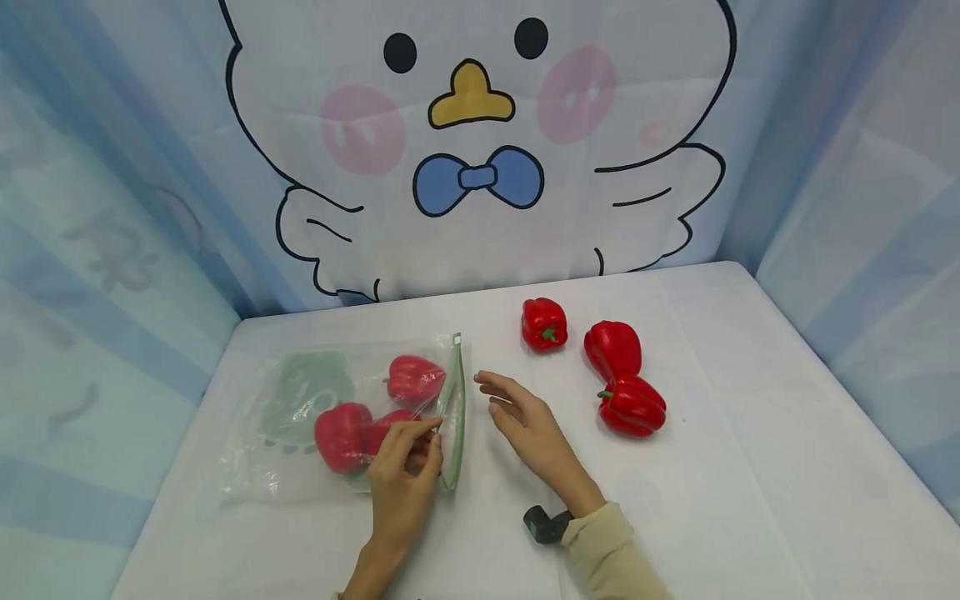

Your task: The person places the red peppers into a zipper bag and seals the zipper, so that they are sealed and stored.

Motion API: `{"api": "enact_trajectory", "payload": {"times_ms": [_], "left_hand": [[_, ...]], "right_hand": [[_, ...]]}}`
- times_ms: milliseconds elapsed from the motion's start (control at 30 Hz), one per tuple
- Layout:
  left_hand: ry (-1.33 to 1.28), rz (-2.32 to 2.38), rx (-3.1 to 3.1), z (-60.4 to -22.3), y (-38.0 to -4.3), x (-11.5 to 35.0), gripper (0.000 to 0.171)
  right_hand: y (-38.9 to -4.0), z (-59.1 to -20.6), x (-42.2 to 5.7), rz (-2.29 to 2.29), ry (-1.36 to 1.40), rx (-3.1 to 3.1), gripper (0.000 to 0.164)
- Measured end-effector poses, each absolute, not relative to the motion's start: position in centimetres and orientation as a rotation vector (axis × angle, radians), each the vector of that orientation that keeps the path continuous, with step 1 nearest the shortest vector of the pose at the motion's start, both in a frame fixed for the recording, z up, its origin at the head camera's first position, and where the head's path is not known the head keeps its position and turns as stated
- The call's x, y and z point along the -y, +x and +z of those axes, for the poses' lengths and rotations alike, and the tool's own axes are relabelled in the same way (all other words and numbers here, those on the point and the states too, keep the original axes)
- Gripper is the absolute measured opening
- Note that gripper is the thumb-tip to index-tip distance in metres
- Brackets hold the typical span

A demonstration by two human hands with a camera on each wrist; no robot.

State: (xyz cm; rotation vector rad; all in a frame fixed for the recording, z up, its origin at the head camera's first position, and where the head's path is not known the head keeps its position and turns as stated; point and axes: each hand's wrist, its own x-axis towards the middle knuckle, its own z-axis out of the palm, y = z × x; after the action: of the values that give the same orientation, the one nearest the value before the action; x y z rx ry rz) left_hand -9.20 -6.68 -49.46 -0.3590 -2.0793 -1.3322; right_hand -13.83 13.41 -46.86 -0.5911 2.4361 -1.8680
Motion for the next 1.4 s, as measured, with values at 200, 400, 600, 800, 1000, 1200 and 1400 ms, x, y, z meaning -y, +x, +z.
{"api": "enact_trajectory", "payload": {"times_ms": [200, 400, 600, 800, 1000, 1200, 1400], "left_hand": [[-0.381, -1.339, 2.053, -49.4, -9.3, 6.7, 0.031], [-0.385, -1.335, 2.042, -49.3, -9.4, 6.8, 0.031], [-0.383, -1.338, 2.058, -49.5, -9.4, 6.8, 0.029], [-0.388, -1.333, 2.058, -49.4, -9.4, 6.8, 0.028], [-0.398, -1.328, 2.056, -49.4, -9.4, 6.8, 0.030], [-0.408, -1.331, 2.056, -49.4, -9.4, 6.9, 0.029], [-0.389, -1.322, 2.070, -49.5, -9.4, 6.9, 0.027]], "right_hand": [[-14.0, -46.6, -14.2, -2.043, -0.485, -2.515, 0.047], [-14.0, -45.4, -15.7, -2.068, -0.441, -2.573, 0.051], [-13.9, -44.1, -18.5, -2.013, -0.434, -2.620, 0.057], [-13.8, -42.9, -21.4, -1.932, -0.473, -2.660, 0.059], [-13.1, -42.1, -24.3, -1.828, -0.422, -2.718, 0.067], [-12.8, -42.5, -27.2, -1.808, -0.320, -2.726, 0.071], [-12.6, -43.8, -30.6, -1.888, -0.219, -2.591, 0.072]]}}
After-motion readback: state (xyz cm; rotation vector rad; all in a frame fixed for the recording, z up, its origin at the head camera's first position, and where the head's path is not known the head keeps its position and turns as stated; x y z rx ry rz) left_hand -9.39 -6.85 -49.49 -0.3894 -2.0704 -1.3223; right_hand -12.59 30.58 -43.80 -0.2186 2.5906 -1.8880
